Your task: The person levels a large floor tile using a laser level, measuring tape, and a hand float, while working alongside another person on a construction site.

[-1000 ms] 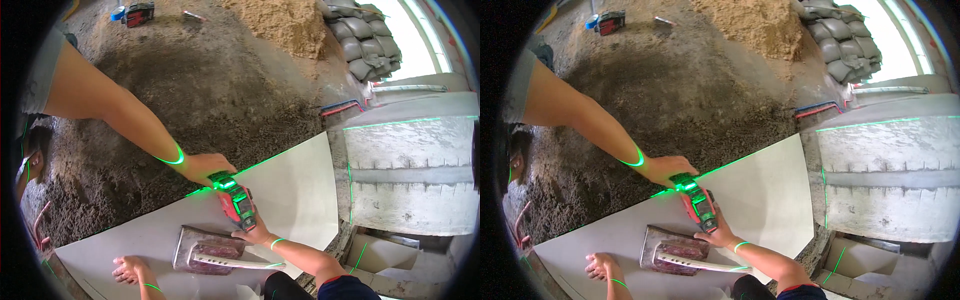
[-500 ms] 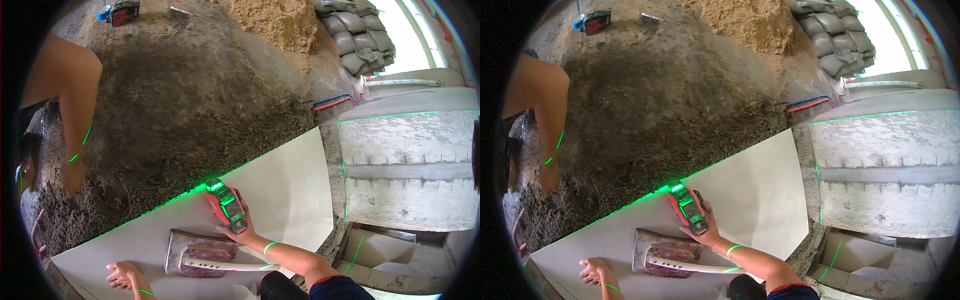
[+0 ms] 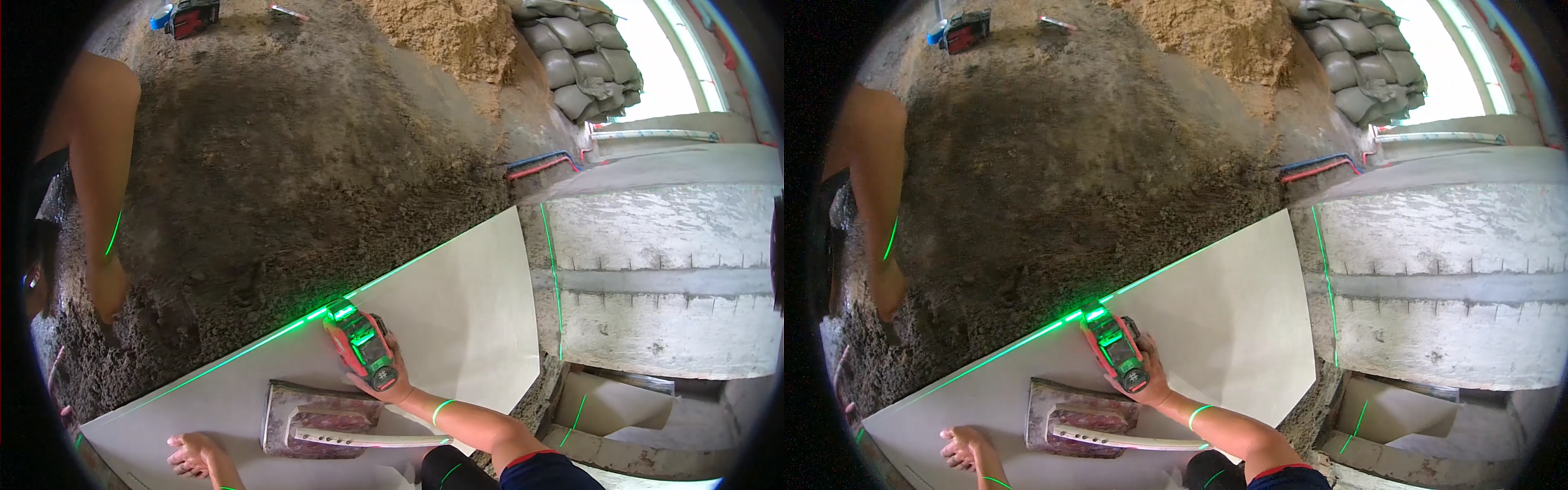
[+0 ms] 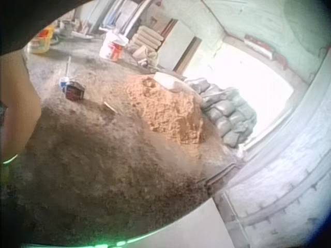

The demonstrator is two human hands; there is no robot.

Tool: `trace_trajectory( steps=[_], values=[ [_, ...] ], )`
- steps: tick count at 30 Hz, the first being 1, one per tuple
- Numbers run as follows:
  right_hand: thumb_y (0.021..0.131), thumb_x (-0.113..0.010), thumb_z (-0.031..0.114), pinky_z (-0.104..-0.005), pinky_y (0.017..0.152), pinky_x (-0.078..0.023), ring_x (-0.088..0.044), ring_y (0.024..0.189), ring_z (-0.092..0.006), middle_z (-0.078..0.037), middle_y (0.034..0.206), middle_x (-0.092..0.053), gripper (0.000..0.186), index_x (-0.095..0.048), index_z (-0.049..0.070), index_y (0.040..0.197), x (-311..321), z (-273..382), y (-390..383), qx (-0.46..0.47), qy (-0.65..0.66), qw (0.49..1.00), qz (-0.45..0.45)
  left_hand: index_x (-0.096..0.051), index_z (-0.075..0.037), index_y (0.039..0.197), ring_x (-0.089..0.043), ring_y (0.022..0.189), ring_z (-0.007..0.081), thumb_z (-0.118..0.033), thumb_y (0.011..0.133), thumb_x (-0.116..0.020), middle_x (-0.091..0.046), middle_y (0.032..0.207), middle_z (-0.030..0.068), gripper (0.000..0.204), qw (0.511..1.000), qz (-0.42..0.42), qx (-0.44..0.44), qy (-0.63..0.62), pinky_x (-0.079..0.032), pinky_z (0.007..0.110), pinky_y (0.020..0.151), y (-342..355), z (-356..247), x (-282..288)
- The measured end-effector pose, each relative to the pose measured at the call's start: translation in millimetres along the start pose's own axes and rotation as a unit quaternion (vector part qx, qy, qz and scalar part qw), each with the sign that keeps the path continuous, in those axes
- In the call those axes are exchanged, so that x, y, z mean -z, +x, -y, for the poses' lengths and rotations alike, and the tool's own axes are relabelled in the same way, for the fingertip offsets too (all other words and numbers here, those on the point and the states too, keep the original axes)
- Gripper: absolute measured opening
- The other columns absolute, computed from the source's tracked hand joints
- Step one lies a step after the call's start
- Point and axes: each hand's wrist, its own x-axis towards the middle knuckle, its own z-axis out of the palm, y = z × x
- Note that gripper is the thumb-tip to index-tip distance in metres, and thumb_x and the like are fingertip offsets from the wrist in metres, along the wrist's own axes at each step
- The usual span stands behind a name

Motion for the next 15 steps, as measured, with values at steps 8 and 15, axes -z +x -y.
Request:
trace_trajectory(
  steps=[8,15],
  values=[
    [0.068,-0.079,0.034,-0.0575,0.101,-0.035,-0.044,0.117,-0.0408,-0.021,0.125,-0.045,0.071,-0.048,0.005,0.125,-1,-1,1,0.013,-0.017,1.000,0.000,-0.028,-0.005,0.143,-0.022,0.138,0.0339,-0.057,0.091,-0.023,-0.024,0.149,0.0189,0.074,1.000,-0.007,0.008,0.000,-0.019,0.048,0.109,2,2,-2],
    [0.069,-0.078,0.035,-0.0573,0.101,-0.036,-0.044,0.117,-0.0413,-0.022,0.125,-0.045,0.069,-0.049,0.005,0.124,-10,-3,-5,-0.113,0.176,0.978,-0.001,-0.028,-0.006,0.143,-0.025,0.137,0.0339,-0.057,0.090,-0.024,-0.027,0.148,0.0179,0.074,1.000,-0.019,0.006,-0.014,-0.021,0.049,0.108,1,0,-1]
  ],
)
